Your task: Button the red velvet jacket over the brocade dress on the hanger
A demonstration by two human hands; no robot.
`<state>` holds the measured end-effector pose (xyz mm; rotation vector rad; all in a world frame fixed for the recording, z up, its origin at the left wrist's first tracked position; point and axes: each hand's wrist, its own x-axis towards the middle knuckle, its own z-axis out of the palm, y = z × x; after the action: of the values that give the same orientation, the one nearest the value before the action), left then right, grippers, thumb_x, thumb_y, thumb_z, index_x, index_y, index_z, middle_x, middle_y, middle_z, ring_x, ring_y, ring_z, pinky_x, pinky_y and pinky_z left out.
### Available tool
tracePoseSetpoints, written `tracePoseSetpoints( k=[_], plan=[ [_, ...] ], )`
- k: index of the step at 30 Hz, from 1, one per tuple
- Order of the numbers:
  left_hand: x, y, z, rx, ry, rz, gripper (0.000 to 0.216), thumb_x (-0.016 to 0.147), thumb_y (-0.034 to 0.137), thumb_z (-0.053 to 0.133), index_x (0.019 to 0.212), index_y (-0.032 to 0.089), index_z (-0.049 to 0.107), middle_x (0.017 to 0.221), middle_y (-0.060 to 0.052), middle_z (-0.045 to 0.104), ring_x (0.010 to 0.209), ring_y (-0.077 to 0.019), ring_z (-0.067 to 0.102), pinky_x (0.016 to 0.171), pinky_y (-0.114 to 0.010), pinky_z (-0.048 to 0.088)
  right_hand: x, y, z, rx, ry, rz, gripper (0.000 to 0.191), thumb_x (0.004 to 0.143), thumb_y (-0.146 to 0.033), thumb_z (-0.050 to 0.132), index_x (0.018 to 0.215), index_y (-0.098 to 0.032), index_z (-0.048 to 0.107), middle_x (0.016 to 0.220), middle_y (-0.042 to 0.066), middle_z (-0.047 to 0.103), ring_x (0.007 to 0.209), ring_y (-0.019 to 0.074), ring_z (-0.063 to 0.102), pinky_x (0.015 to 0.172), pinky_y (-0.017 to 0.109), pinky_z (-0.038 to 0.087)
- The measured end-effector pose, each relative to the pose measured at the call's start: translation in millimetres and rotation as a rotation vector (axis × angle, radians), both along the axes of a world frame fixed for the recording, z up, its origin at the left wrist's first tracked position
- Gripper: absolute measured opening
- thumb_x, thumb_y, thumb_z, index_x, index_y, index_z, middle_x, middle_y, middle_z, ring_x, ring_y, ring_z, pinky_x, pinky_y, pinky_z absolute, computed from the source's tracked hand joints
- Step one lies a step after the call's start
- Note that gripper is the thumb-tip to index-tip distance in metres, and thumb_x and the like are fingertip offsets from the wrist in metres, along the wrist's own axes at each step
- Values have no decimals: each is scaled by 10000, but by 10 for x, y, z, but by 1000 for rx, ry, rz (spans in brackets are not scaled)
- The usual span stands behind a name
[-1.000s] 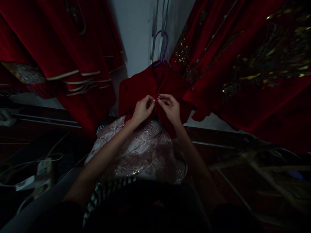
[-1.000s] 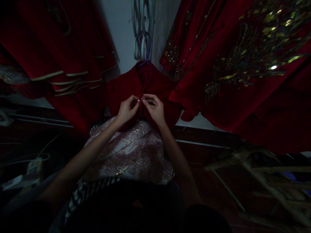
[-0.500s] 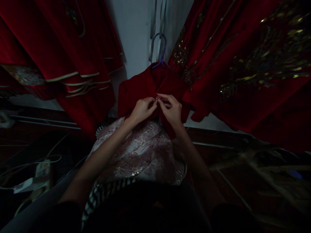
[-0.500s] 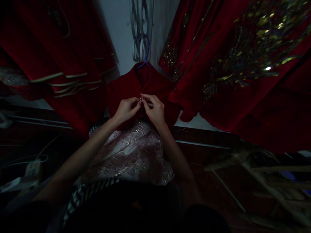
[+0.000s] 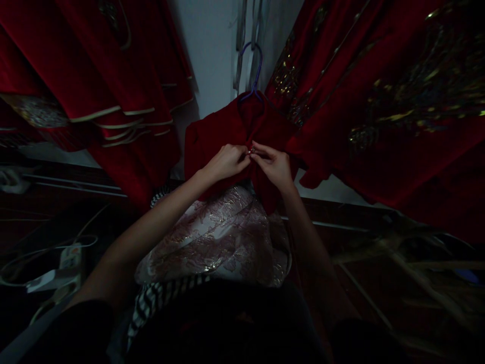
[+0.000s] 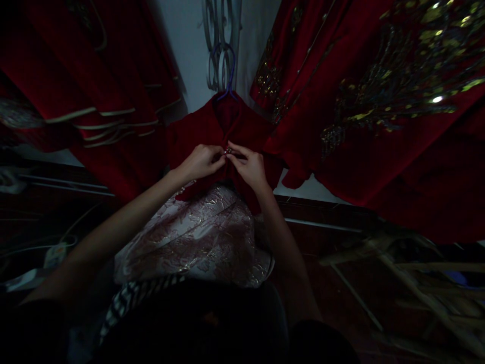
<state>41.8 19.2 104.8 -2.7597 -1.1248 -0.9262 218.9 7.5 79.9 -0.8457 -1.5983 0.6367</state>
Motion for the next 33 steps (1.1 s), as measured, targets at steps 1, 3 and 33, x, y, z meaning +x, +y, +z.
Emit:
tracePoseSetpoints(
  k=[1,3,33],
  plan=[
    [-1,9,2,-2,14,9,243,890,285,460,864,145,657,741,-64,672,600,-148,586,653,-275,439,-3,7,-12,2,7,-2,375,768,-314,705,1140,-267,700,1131,15,715,995,206,692,926,433,594],
    [-4,28,4,3,52,18,252,891,295,457,869,141,656,761,-75,679,620,-156,598,664,-280,444,-16,27,-41,11,15,-10,371,778,-324,697,1144,-261,699,1127,17,717,995,202,693,932,423,590],
    [-67,30,70,116,146,57,264,940,331,450,978,117,600,943,-104,637,803,-180,616,704,-272,439,-54,190,-109,82,113,-21,315,772,-360,719,1045,-203,723,1028,39,746,933,167,711,947,355,568]
  ],
)
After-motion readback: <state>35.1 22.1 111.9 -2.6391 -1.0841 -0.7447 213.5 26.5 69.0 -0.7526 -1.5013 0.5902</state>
